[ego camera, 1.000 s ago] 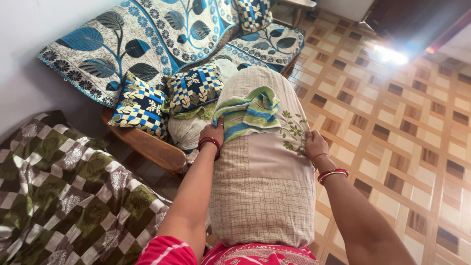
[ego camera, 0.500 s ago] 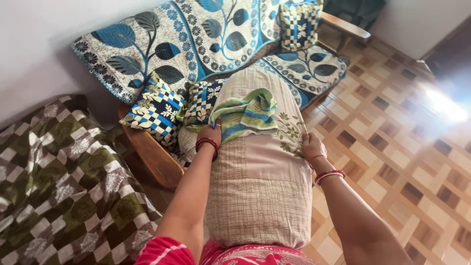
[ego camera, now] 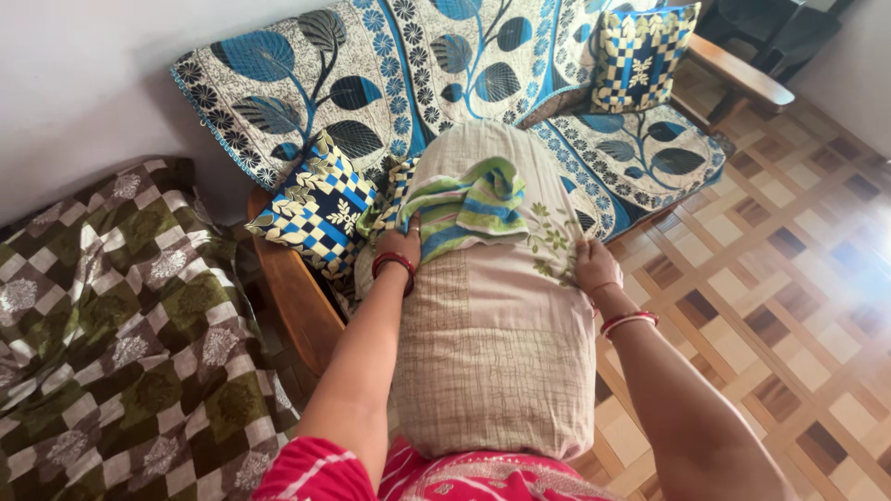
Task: The person folds a small striped cloth and places it on a pillow, then folds a dark blue cloth and places it on a sofa. The person then removes a checkered bedsheet from a bed, folds it, and spreads a dark patterned sheet over the bed.
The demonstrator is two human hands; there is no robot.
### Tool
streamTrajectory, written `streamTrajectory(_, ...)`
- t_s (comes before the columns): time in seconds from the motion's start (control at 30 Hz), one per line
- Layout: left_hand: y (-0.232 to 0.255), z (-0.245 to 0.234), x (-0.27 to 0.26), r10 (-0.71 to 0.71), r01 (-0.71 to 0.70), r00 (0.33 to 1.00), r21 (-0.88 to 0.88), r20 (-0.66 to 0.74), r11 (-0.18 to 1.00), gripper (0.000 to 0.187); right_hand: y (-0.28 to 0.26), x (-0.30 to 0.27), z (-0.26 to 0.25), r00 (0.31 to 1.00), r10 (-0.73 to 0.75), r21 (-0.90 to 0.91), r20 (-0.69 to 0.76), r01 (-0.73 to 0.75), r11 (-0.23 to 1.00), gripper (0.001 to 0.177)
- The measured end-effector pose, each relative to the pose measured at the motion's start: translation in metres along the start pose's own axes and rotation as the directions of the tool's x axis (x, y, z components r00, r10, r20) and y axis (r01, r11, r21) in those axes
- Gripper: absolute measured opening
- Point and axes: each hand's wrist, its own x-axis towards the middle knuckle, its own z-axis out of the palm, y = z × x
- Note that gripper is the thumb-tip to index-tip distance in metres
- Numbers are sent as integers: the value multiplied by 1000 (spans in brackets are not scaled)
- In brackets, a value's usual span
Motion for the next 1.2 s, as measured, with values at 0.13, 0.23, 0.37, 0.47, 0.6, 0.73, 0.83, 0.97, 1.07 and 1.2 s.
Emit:
streamTrajectory(0.13,24,0,49,64,-64,997,9,-41,998,84,-14,52,10,997,-27,4,-79,27,1000,44)
streamTrajectory(0.23,59,-9,94,120,-121,987,-3,-111,993,83,-40,97,13,986,-41,61,-163,52,997,43)
streamTrajectory(0.37,110,-29,149,191,-192,981,-24,-38,981,76,-75,135,16,965,-3,151,-264,44,987,42)
streamTrajectory(0.47,141,-33,188,232,-234,971,-33,-53,972,68,-95,152,31,960,111,146,-258,-75,986,39)
streamTrajectory(0.6,152,-33,226,304,-303,953,76,-2,950,84,-110,170,52,988,143,413,50,-151,898,31)
streamTrajectory(0.73,156,-22,229,249,-266,964,269,96,926,94,-133,177,61,985,57,262,160,-98,960,39)
streamTrajectory(0.83,153,-13,222,219,-254,963,264,156,931,90,-154,171,73,965,-57,292,256,-21,956,36)
streamTrajectory(0.97,143,-9,213,210,-249,964,272,166,929,86,-171,169,89,925,-191,327,328,79,942,33)
streamTrajectory(1.07,138,-19,205,214,-252,964,284,159,925,81,-182,170,94,893,-262,364,365,122,923,32)
streamTrajectory(1.2,130,-40,183,180,-200,979,254,100,946,74,-201,169,92,857,-371,404,359,216,889,32)
